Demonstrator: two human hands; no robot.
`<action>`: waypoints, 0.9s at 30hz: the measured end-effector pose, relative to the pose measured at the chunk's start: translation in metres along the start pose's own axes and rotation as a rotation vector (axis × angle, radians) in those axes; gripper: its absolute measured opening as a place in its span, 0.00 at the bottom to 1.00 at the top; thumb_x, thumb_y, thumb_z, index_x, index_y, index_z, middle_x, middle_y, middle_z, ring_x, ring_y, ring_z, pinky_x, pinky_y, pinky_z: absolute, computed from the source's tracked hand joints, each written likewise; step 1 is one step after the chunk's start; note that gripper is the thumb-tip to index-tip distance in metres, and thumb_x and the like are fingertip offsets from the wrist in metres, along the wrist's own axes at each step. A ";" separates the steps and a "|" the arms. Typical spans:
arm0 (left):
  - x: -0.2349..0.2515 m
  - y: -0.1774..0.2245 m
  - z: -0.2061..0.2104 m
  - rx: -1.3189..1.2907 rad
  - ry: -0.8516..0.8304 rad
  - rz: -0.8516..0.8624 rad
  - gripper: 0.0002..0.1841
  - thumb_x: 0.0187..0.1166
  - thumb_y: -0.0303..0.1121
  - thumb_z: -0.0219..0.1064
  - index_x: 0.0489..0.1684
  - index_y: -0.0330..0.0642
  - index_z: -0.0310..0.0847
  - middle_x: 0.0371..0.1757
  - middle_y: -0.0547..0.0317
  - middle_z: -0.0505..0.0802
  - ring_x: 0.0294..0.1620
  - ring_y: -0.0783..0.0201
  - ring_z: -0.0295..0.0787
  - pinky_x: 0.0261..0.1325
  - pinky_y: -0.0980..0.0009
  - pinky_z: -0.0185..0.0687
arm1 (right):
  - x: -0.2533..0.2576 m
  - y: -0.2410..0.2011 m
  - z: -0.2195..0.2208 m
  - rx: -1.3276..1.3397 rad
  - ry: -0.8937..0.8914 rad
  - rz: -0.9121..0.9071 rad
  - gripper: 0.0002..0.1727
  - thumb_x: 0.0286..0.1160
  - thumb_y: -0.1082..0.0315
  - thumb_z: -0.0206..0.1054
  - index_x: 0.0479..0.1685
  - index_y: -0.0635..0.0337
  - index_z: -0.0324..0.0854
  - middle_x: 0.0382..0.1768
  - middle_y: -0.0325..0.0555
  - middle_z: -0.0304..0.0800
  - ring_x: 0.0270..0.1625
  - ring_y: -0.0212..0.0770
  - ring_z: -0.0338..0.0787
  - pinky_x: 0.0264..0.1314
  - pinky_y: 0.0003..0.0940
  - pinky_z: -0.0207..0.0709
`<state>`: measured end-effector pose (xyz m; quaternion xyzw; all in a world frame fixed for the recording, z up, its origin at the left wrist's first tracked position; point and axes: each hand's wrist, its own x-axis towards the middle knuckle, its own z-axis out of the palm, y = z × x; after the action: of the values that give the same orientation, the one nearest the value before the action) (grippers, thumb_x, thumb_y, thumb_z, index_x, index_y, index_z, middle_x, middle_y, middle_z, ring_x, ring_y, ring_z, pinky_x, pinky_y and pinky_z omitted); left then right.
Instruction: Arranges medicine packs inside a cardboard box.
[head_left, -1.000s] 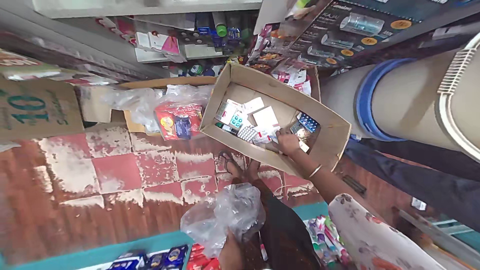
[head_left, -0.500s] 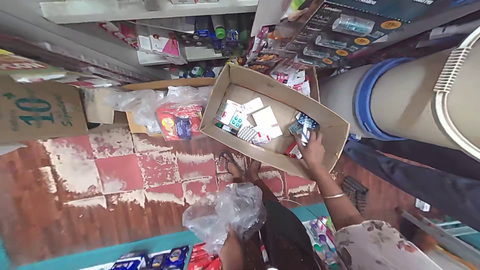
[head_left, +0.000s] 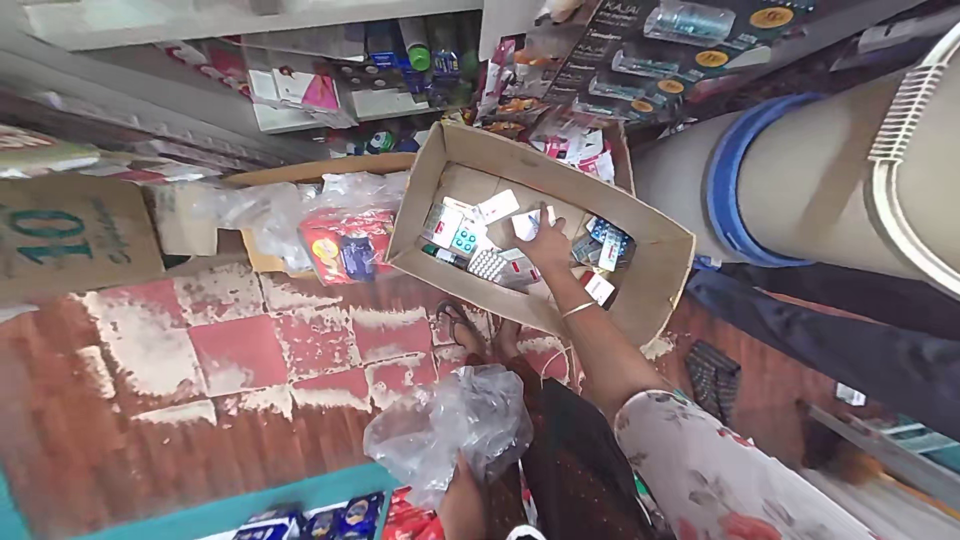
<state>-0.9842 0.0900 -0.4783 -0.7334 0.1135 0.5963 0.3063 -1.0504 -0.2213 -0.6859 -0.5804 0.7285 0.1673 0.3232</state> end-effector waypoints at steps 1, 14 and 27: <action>0.008 -0.007 -0.004 0.022 -0.152 -0.012 0.28 0.95 0.33 0.44 0.92 0.35 0.51 0.84 0.38 0.76 0.84 0.39 0.71 0.84 0.44 0.62 | -0.001 0.008 -0.006 -0.001 0.023 0.006 0.63 0.54 0.33 0.80 0.95 0.37 0.50 0.80 0.76 0.66 0.50 0.72 0.89 0.46 0.68 0.81; 0.040 -0.016 0.028 0.087 0.030 0.037 0.28 0.89 0.32 0.54 0.89 0.34 0.60 0.72 0.37 0.87 0.72 0.37 0.85 0.76 0.39 0.73 | -0.005 0.034 0.000 -0.095 0.024 -0.337 0.46 0.72 0.61 0.75 0.91 0.58 0.56 0.85 0.68 0.64 0.50 0.69 0.92 0.48 0.64 0.85; -0.037 0.018 -0.055 0.038 -0.116 -0.004 0.25 0.90 0.29 0.51 0.86 0.28 0.62 0.78 0.33 0.80 0.80 0.40 0.77 0.79 0.46 0.68 | -0.056 0.056 -0.093 -0.154 -0.198 -0.410 0.12 0.78 0.70 0.70 0.55 0.68 0.88 0.59 0.67 0.87 0.58 0.70 0.88 0.58 0.70 0.78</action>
<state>-0.9591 0.0361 -0.4434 -0.6917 0.1055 0.6349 0.3275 -1.1226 -0.2223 -0.5872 -0.7198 0.5453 0.2096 0.3750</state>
